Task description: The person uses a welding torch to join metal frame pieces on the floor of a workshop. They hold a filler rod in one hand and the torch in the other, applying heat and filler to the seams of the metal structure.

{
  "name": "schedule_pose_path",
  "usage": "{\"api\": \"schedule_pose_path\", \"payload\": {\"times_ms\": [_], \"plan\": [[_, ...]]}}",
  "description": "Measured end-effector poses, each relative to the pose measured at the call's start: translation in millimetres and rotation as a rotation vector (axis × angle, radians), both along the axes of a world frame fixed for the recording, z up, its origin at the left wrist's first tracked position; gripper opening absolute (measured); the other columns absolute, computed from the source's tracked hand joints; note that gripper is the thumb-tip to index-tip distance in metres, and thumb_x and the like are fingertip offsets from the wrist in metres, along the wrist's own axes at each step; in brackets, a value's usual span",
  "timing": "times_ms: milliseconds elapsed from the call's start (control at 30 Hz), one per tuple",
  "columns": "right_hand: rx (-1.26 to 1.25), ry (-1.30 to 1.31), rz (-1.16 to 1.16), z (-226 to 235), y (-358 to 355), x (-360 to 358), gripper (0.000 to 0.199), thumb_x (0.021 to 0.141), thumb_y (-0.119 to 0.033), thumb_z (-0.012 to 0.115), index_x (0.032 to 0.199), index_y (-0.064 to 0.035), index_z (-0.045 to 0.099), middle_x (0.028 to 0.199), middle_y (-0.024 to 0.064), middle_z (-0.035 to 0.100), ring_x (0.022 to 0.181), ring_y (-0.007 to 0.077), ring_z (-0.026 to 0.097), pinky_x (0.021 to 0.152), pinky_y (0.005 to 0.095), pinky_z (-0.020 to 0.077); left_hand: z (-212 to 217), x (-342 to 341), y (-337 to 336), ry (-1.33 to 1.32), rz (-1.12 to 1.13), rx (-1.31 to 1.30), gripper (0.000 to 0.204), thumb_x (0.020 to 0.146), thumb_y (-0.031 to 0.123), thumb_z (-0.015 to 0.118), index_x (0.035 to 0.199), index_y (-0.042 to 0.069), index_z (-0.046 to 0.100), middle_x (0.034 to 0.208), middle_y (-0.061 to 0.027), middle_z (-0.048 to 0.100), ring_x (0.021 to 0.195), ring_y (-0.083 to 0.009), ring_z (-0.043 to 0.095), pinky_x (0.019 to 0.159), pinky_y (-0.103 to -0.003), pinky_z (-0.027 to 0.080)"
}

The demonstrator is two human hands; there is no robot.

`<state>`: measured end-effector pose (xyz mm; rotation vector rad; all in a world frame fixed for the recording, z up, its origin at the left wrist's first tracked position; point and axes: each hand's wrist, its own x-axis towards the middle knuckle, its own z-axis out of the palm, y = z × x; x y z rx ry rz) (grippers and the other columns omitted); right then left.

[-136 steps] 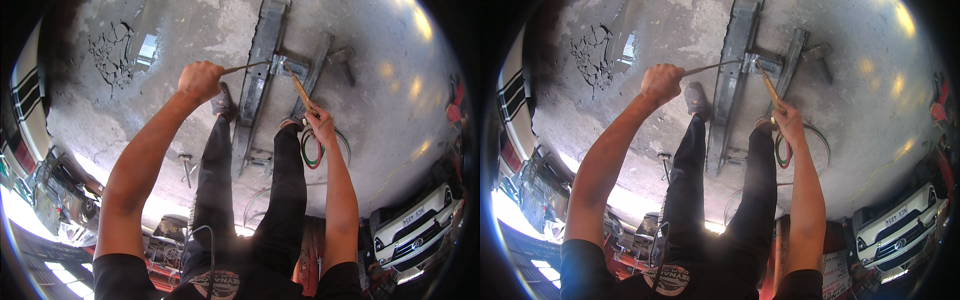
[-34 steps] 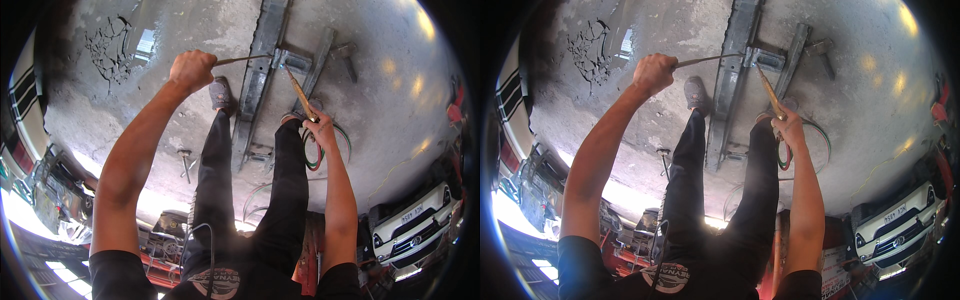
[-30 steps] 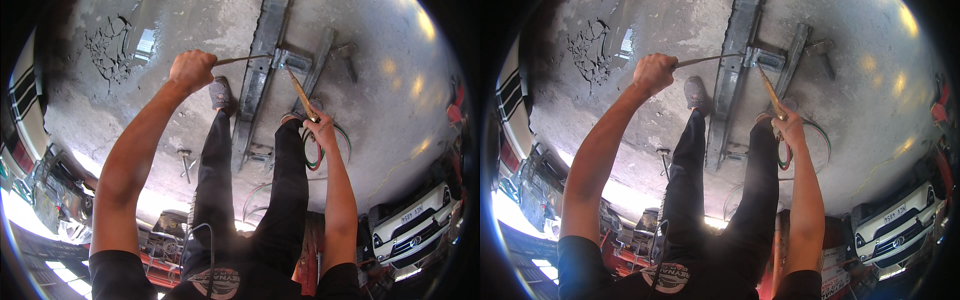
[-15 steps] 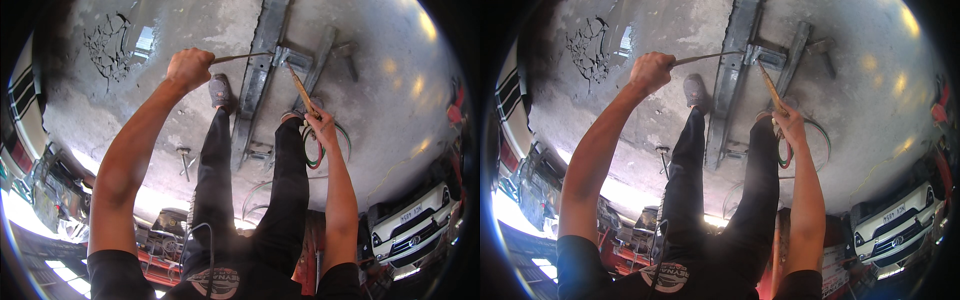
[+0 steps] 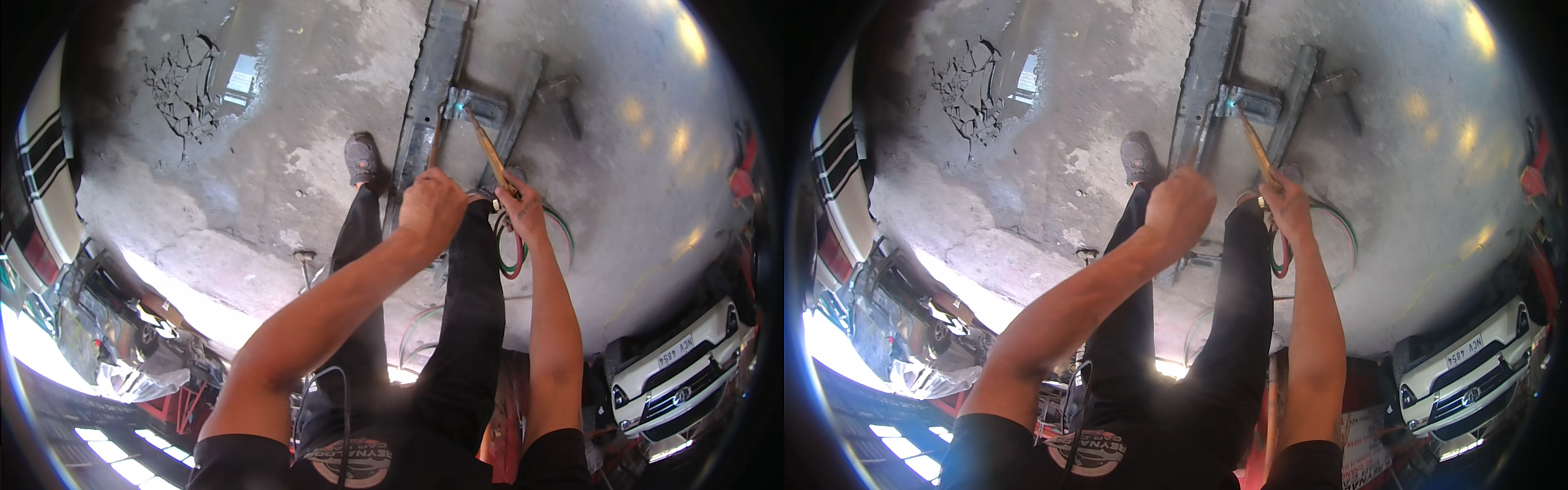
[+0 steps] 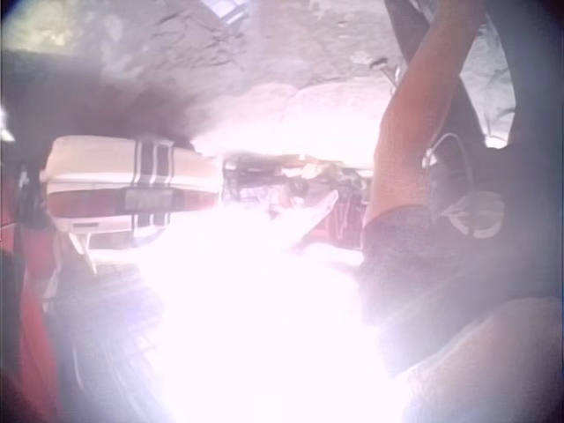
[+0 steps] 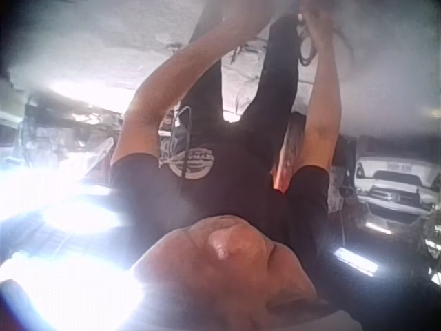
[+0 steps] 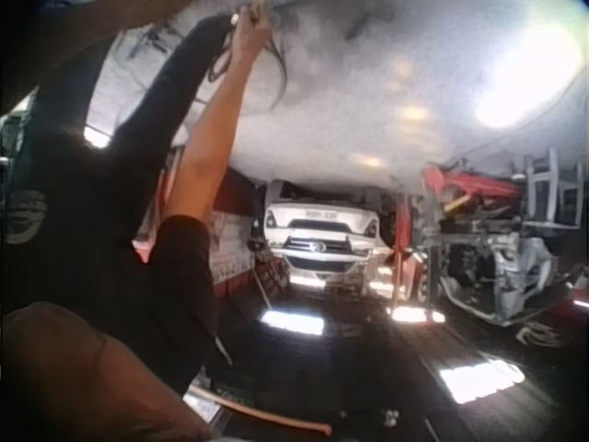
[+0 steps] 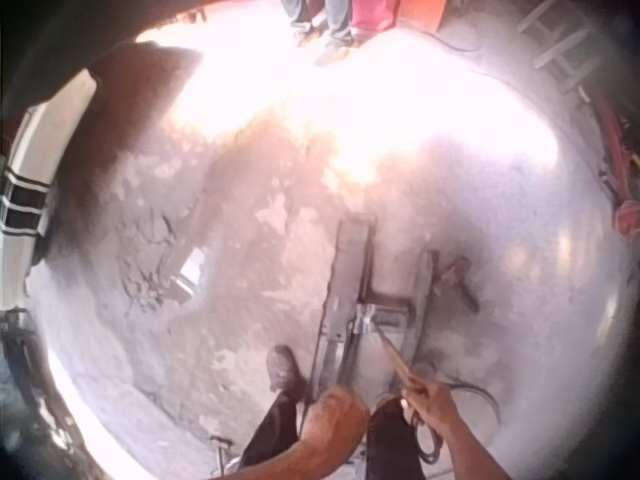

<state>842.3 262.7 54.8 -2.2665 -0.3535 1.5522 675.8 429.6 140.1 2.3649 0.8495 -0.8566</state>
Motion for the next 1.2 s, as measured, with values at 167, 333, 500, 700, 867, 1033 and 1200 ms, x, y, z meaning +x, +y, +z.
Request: {"api": "schedule_pose_path", "payload": {"times_ms": [167, 333, 500, 700, 867, 1033, 1200], "plan": [[-0.026, 0.082, -0.066, 24.0, 24.9, -4.2, 0.053, 0.095, -0.023, 0.07, 0.144, -0.0026, 0.062, 0.074, 0.0063, 0.065, 0.049, 0.0131, 0.059, 0.046, 0.0307, 0.0474, 5.2, 29.2, 6.5, -0.01, 0.015, -0.009, 0.013, 0.088, 0.009, 0.068, 0.09, 0.001, 0.078, 0.099, -0.0193, 0.074, 0.089, -0.0302, 0.077, 0.073, -0.038, 0.064], [-0.005, 0.11, -0.038, 22.1, 13.1, 2.9, 0.052, 0.097, -0.024, 0.069, 0.144, -0.0023, 0.062, 0.073, 0.0052, 0.064, 0.047, 0.0121, 0.058, 0.042, 0.0304, 0.0454, 2.5, 4.2, 100.0, 0.127, -0.063, -0.098, 0.012, 0.084, 0.009, 0.072, 0.092, 0.004, 0.08, 0.098, -0.0168, 0.078, 0.094, -0.0304, 0.078, 0.08, -0.039, 0.063], [0.011, 0.093, -0.067, 10.7, 12.0, 4.2, 0.051, 0.098, -0.026, 0.071, 0.143, -0.0029, 0.064, 0.077, 0.0047, 0.065, 0.047, 0.0113, 0.056, 0.043, 0.0308, 0.0442, -12.6, -38.9, 131.1, 0.034, -0.09, -0.022, 0.015, 0.077, 0.01, 0.073, 0.09, 0.005, 0.079, 0.093, -0.0193, 0.076, 0.092, -0.0371, 0.076, 0.079, -0.044, 0.062], [-0.055, 0.129, -0.073, 20.6, 28.6, 9.9, 0.051, 0.097, -0.024, 0.07, 0.143, -0.0027, 0.063, 0.075, 0.0055, 0.066, 0.055, 0.012, 0.061, 0.053, 0.0309, 0.05, -25.1, -52.5, 156.6, 0.022, -0.128, -0.005, 0.016, 0.074, 0.009, 0.072, 0.089, 0.004, 0.078, 0.09, -0.0187, 0.076, 0.09, -0.0369, 0.076, 0.08, -0.045, 0.061], [-0.054, 0.071, -0.026, 7.0, 12.1, 9.3, 0.053, 0.096, -0.026, 0.072, 0.143, -0.004, 0.064, 0.08, 0.0056, 0.068, 0.064, 0.0116, 0.063, 0.06, 0.0308, 0.0511, -30.6, -59.3, 158.7, -0.001, -0.113, -0.006, 0.017, 0.075, 0.007, 0.071, 0.09, 0.005, 0.079, 0.091, -0.0187, 0.076, 0.09, -0.0369, 0.076, 0.08, -0.045, 0.061], [-0.064, 0.07, -0.055, 8.2, 19.0, 7.4, 0.054, 0.095, -0.026, 0.071, 0.145, -0.0063, 0.063, 0.082, 0.0046, 0.068, 0.066, 0.0108, 0.062, 0.06, 0.0307, 0.0514, -30.3, -62.3, 159.7, -0.002, -0.11, -0.002, 0.016, 0.076, 0.007, 0.07, 0.089, 0.005, 0.079, 0.091, -0.0188, 0.076, 0.09, -0.0365, 0.076, 0.08, -0.045, 0.061], [-0.059, 0.078, -0.061, 11.5, 26.7, 9.3, 0.053, 0.096, -0.024, 0.071, 0.145, -0.0063, 0.063, 0.079, 0.0044, 0.067, 0.059, 0.011, 0.061, 0.056, 0.0305, 0.0507, -33.1, -67.0, 163.6, -0.024, -0.104, -0.012, 0.021, 0.077, 0.003, 0.067, 0.095, 0.006, 0.077, 0.089, -0.0181, 0.073, 0.087, -0.0381, 0.074, 0.078, -0.048, 0.059]]}}
